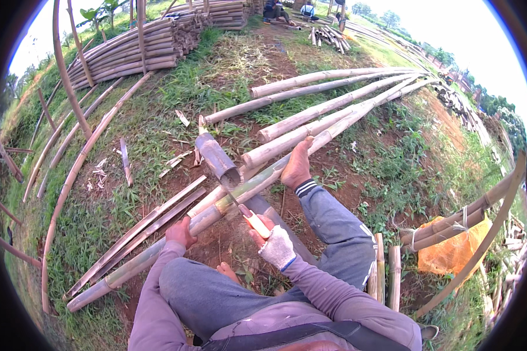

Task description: The person sits on the ground and uses a hand saw to cut long bamboo poles into shorter sections. They hold the bamboo steady with their hands and feet while sawing through the material.

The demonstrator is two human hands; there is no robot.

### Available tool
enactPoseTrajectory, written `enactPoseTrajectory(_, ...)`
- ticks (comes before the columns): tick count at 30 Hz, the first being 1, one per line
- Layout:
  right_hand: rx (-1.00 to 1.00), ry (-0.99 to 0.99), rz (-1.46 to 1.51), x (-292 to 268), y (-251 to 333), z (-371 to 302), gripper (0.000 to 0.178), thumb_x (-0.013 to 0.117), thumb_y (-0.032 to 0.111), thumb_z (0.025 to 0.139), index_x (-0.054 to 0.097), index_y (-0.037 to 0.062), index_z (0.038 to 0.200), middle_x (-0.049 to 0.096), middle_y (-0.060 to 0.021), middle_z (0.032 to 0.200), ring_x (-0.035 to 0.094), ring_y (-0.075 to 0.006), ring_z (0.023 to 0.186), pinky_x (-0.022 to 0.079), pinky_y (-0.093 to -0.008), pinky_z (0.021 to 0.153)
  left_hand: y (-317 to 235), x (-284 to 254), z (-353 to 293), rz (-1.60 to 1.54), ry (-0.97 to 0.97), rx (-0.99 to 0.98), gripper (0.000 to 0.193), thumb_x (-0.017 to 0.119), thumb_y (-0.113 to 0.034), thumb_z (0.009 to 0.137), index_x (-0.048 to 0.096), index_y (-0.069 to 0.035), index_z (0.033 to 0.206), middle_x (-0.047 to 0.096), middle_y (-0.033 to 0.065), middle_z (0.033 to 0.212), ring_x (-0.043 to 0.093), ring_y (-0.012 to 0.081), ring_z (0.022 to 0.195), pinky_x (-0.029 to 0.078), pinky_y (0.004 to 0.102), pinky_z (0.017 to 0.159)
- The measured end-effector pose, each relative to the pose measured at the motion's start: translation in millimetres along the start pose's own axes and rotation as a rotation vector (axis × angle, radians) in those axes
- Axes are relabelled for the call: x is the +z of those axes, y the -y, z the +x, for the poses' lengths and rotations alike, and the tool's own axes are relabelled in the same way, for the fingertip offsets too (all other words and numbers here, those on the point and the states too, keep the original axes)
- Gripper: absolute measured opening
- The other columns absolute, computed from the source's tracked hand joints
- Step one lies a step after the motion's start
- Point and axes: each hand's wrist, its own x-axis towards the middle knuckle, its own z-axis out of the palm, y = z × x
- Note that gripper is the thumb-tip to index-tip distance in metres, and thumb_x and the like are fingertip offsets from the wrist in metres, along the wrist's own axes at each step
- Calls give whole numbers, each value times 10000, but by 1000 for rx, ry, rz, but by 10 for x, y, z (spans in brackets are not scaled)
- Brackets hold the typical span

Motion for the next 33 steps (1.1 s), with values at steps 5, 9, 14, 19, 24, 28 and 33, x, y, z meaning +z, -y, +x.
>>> enactPoseTrajectory(5,20,14,-12,-8,-1,-2,511,771,283,1006,629,20,1421,762,-247,1162,763,-428,1049,603,-457,867,-27,-34,-25,4,-1,0,675,920,-384,741,582,-170,1285,754,171,1202,743,390,1130,594,511,966)
enactPoseTrajectory(9,34,25,-21,6,-49,-9,514,771,286,1009,626,25,1427,765,-243,1149,768,-415,1031,604,-452,866,-33,-31,-11,8,-4,-3,650,904,-380,756,587,-169,1282,754,177,1206,743,396,1127,593,516,965)
enactPoseTrajectory(14,9,9,-13,-4,7,-5,521,777,280,1004,623,22,1430,770,-235,1138,774,-401,1015,607,-447,858,-16,-31,-5,5,10,-6,647,903,-386,752,590,-166,1275,753,183,1205,742,398,1128,594,514,963)
enactPoseTrajectory(19,20,13,-15,-16,17,-8,531,787,281,996,627,14,1426,774,-234,1132,780,-395,997,610,-449,842,20,25,13,-4,-6,6,656,910,-395,747,591,-163,1271,753,179,1199,741,395,1123,593,511,960)
enactPoseTrajectory(24,2,-5,-44,-6,-9,-11,525,782,302,999,637,21,1417,774,-233,1133,779,-395,993,609,-442,840,-23,-23,-10,-11,-1,3,664,915,-401,744,589,-161,1269,750,174,1210,740,390,1126,592,510,961)
enactPoseTrajectory(28,-14,3,-31,0,-37,-1,520,776,317,1002,644,32,1416,772,-232,1132,776,-398,1002,606,-437,842,-29,-34,-7,-2,15,-10,686,918,-406,748,588,-166,1300,750,168,1224,739,385,1135,592,508,964)
enactPoseTrajectory(33,2,12,-12,-10,-24,0,525,775,321,1002,642,37,1423,771,-234,1135,775,-399,1008,604,-439,839,-39,-42,-8,11,22,-19,712,920,-412,755,587,-177,1339,754,160,1226,737,383,1142,592,505,967)
